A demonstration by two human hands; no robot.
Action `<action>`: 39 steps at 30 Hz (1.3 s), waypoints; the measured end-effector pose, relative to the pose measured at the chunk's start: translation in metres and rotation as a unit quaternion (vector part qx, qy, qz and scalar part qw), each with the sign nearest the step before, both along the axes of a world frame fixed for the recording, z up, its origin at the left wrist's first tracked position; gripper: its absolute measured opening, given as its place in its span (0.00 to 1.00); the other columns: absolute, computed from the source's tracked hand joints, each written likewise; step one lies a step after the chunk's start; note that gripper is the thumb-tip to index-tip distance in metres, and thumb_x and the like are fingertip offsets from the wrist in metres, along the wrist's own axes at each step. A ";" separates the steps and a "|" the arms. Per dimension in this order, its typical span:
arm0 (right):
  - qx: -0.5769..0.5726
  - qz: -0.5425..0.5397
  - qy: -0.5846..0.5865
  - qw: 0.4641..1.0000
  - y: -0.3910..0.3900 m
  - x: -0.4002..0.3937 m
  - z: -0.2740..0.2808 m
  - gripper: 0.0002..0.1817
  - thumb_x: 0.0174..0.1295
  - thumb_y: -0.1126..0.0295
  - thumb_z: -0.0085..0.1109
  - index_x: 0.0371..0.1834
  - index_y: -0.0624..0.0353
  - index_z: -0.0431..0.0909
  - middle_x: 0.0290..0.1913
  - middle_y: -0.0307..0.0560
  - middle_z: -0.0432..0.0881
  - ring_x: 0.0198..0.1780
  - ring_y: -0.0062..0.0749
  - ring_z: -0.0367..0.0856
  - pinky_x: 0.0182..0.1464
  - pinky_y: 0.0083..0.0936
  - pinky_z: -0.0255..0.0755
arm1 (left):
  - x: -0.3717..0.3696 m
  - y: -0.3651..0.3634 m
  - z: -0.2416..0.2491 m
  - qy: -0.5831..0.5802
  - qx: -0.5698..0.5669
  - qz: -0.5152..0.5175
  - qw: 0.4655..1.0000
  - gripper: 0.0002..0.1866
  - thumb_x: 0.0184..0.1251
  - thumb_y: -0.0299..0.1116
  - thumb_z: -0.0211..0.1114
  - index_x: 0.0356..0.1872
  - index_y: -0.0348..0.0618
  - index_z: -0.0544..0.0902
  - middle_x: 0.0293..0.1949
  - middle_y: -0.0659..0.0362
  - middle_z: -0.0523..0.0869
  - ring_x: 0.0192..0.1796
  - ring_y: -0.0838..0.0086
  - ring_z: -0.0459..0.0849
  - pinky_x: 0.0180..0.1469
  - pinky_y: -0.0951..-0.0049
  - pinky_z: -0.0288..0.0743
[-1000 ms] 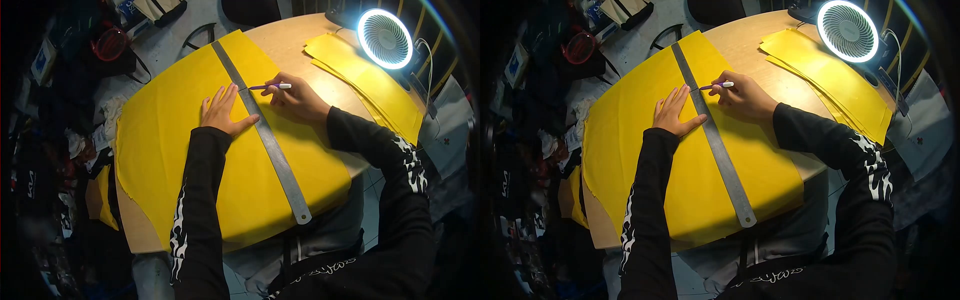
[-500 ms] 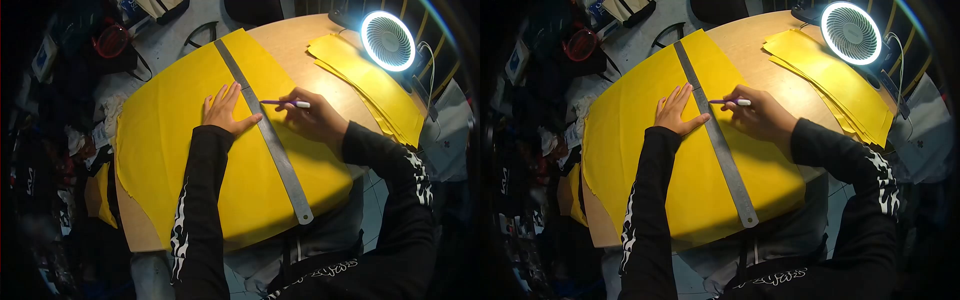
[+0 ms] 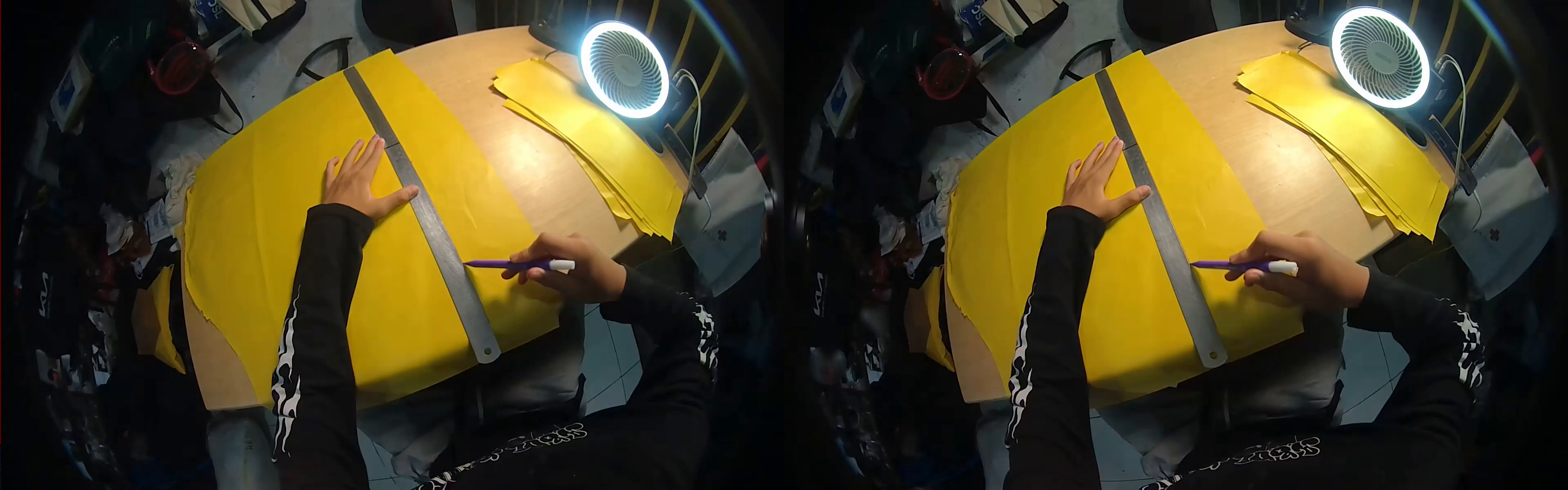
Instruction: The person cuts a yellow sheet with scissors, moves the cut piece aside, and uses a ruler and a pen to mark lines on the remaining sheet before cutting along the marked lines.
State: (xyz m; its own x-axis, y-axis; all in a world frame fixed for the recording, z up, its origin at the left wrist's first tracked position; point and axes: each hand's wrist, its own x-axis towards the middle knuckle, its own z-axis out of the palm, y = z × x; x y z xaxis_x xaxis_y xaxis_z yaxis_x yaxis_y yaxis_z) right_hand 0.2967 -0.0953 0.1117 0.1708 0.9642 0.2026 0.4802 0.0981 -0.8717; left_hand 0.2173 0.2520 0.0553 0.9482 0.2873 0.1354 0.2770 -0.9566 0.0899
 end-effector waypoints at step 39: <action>-0.118 0.150 0.153 0.970 0.010 0.028 0.003 0.15 0.75 0.63 0.49 0.39 0.66 0.74 0.35 0.47 0.87 0.34 0.23 0.85 0.38 0.19 0.77 | 0.000 0.002 0.001 -0.001 0.009 -0.015 1.000 0.55 0.52 0.78 0.54 0.75 0.49 0.61 0.76 0.58 0.61 0.79 0.67 0.54 0.77 0.52 0.41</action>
